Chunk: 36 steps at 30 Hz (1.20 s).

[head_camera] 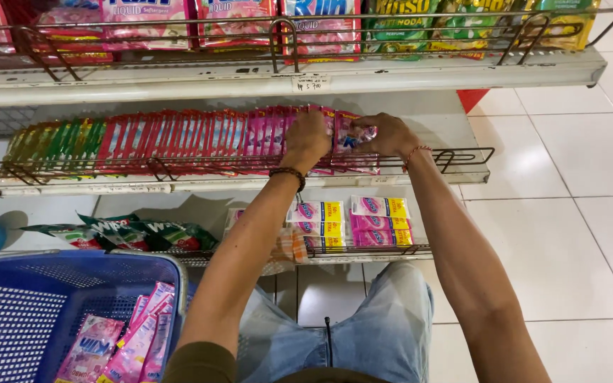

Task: Arranging and selecting detergent sachets from a supermarket shelf and placing them into a blue shopping basket.

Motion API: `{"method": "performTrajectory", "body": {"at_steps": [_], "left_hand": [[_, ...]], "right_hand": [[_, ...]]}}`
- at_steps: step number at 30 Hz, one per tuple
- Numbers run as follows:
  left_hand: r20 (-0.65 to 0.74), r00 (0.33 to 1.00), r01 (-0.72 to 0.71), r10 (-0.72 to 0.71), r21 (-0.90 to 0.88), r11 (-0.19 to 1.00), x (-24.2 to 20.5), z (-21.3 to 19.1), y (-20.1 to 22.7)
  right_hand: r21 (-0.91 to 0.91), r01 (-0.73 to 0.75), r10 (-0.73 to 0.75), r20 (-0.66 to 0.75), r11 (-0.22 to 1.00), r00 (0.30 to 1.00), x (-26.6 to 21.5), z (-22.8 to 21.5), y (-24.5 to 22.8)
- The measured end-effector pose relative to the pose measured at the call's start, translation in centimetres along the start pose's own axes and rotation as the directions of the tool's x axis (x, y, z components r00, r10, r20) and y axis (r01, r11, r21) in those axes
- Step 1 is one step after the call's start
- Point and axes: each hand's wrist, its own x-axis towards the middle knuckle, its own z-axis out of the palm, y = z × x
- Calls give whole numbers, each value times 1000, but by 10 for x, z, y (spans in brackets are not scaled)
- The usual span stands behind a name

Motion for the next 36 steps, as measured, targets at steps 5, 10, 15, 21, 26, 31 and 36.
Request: {"method": "performTrajectory", "body": {"at_steps": [5, 10, 15, 21, 26, 31, 36], "left_hand": [[-1, 996, 92, -93, 154, 984, -5, -3, -1], [26, 990, 133, -141, 203, 970, -5, 0, 1], [31, 988, 144, -154, 209, 967, -4, -3, 1], [116, 970, 185, -212, 209, 960, -11, -11, 8], [145, 962, 200, -230, 196, 960, -12, -13, 9], [148, 954, 230, -259, 190, 954, -14, -19, 13], [151, 964, 192, -219, 174, 966, -31, -48, 14]], "right_hand": [[-12, -34, 36, 133, 999, 990, 1, -8, -15], [-27, -8, 12, 161, 1000, 987, 9, -4, -7], [-62, 62, -50, 180, 996, 982, 22, 9, 5], [-105, 48, -22, 237, 993, 971, 22, 11, 3], [-56, -41, 56, 286, 998, 957, 12, -2, -16], [-36, 1, 8, 270, 999, 963, 12, -7, -16], [49, 49, -60, 249, 998, 967, 3, -22, -34]]}}
